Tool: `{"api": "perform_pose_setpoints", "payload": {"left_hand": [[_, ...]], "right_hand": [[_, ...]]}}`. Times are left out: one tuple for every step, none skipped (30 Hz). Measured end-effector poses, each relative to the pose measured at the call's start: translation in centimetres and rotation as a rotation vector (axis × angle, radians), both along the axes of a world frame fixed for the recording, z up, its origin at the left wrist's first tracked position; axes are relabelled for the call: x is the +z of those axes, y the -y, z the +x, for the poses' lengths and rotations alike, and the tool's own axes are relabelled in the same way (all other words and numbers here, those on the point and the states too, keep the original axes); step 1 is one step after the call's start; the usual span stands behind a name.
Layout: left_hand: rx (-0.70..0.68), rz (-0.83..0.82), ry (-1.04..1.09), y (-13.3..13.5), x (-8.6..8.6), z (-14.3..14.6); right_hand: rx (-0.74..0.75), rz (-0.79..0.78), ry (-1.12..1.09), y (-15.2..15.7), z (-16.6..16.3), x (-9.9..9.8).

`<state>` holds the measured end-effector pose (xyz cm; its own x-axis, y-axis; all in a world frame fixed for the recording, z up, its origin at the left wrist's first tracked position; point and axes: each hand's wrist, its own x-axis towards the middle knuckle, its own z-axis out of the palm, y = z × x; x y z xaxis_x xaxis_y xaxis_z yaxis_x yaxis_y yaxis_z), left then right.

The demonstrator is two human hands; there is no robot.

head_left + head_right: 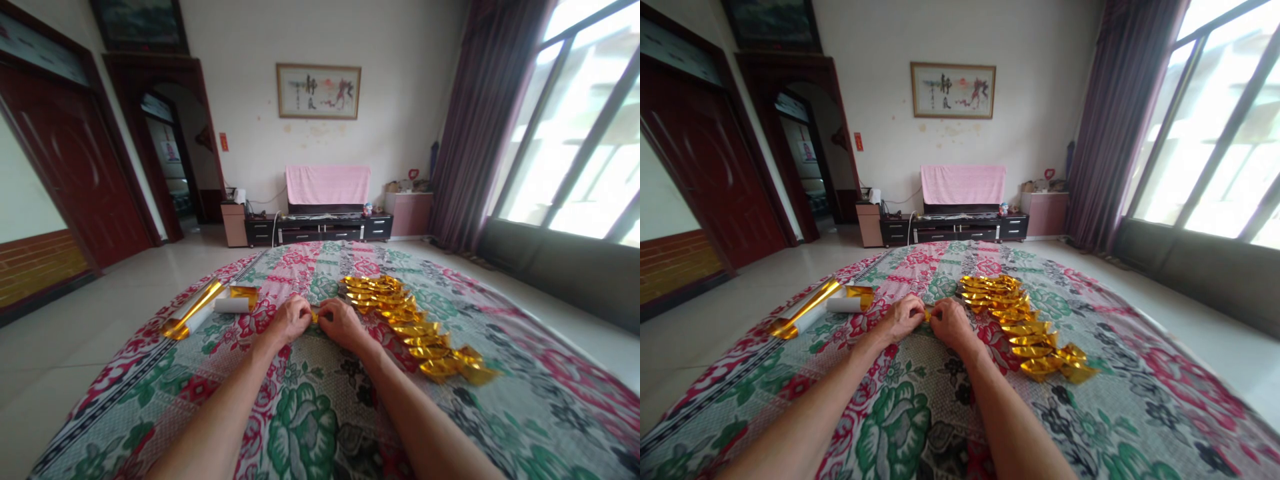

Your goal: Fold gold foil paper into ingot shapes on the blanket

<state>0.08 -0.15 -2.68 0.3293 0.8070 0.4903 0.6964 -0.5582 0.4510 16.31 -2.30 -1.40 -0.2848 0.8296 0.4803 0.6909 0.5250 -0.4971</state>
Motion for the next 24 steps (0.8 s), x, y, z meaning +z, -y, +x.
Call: {"api": "perform_pose_setpoints", "payload": {"left_hand": [[-0.005, 0.001, 0.0, 0.0, 0.0, 0.0], [-0.011, 0.002, 0.001, 0.0, -0.1, 0.0], [-0.015, 0.004, 0.001, -0.1, -0.1, -0.1], [-0.017, 0.005, 0.001, -0.1, -0.1, -0.1], [-0.016, 0.006, 0.001, -0.1, -0.1, 0.0], [-0.013, 0.006, 0.001, -0.1, -0.1, 0.0], [-0.008, 0.006, 0.002, -0.1, -0.1, 0.0], [-0.003, 0.006, 0.002, -0.1, -0.1, 0.0], [0.0, 0.005, 0.001, -0.1, -0.1, 0.0], [0.001, 0.005, -0.001, -0.1, -0.1, 0.1], [0.003, 0.005, -0.003, -0.2, -0.1, 0.1], [0.004, 0.005, -0.003, -0.2, -0.2, 0.1], [0.005, 0.003, -0.001, -0.2, -0.2, 0.1], [0.006, 0.001, 0.001, -0.2, -0.2, 0.0], [0.007, -0.001, 0.004, -0.2, -0.3, 0.0], [0.004, -0.003, 0.006, -0.2, -0.3, 0.0], [0.0, -0.005, 0.007, -0.2, -0.3, 0.0], [-0.006, -0.008, 0.007, -0.3, -0.3, -0.1], [-0.01, -0.011, 0.007, -0.3, -0.3, -0.1], [-0.012, -0.014, 0.009, -0.3, -0.3, 0.0], [-0.013, -0.019, 0.011, -0.3, -0.3, 0.0], [-0.013, -0.025, 0.015, -0.3, -0.2, 0.0], [-0.011, -0.032, 0.018, -0.3, -0.2, 0.0], [-0.01, -0.038, 0.02, -0.3, -0.1, 0.0]], "right_hand": [[-0.001, 0.0, -0.002, 0.0, 0.0, 0.0], [0.0, 0.001, -0.003, 0.0, 0.0, 0.0], [0.001, 0.003, -0.003, 0.0, 0.0, 0.0], [0.003, 0.004, -0.002, 0.0, 0.0, 0.1], [0.003, 0.006, -0.001, 0.0, 0.0, 0.1], [0.001, 0.008, -0.001, 0.0, 0.0, 0.1], [-0.005, 0.009, 0.0, 0.1, 0.0, 0.1], [-0.011, 0.01, 0.0, 0.1, -0.1, 0.1], [-0.017, 0.011, 0.0, 0.1, -0.1, 0.0], [-0.023, 0.013, -0.002, 0.1, -0.2, 0.0], [-0.03, 0.014, -0.004, 0.1, -0.3, -0.1], [-0.038, 0.016, -0.007, 0.1, -0.4, -0.2], [-0.049, 0.019, -0.01, 0.0, -0.5, -0.3], [-0.062, 0.026, -0.013, 0.0, -0.6, -0.4], [-0.076, 0.034, -0.014, -0.1, -0.7, -0.6], [-0.086, 0.043, -0.013, -0.2, -0.7, -0.7], [-0.091, 0.051, -0.009, -0.3, -0.8, -0.9], [-0.091, 0.056, -0.003, -0.4, -0.8, -1.0], [-0.086, 0.059, 0.004, -0.5, -0.8, -1.1], [-0.082, 0.06, 0.009, -0.5, -0.8, -1.2], [-0.078, 0.059, 0.014, -0.6, -0.8, -1.2], [-0.078, 0.059, 0.016, -0.6, -0.8, -1.2], [-0.079, 0.059, 0.017, -0.6, -0.8, -1.3], [-0.081, 0.059, 0.016, -0.6, -0.8, -1.3]]}}
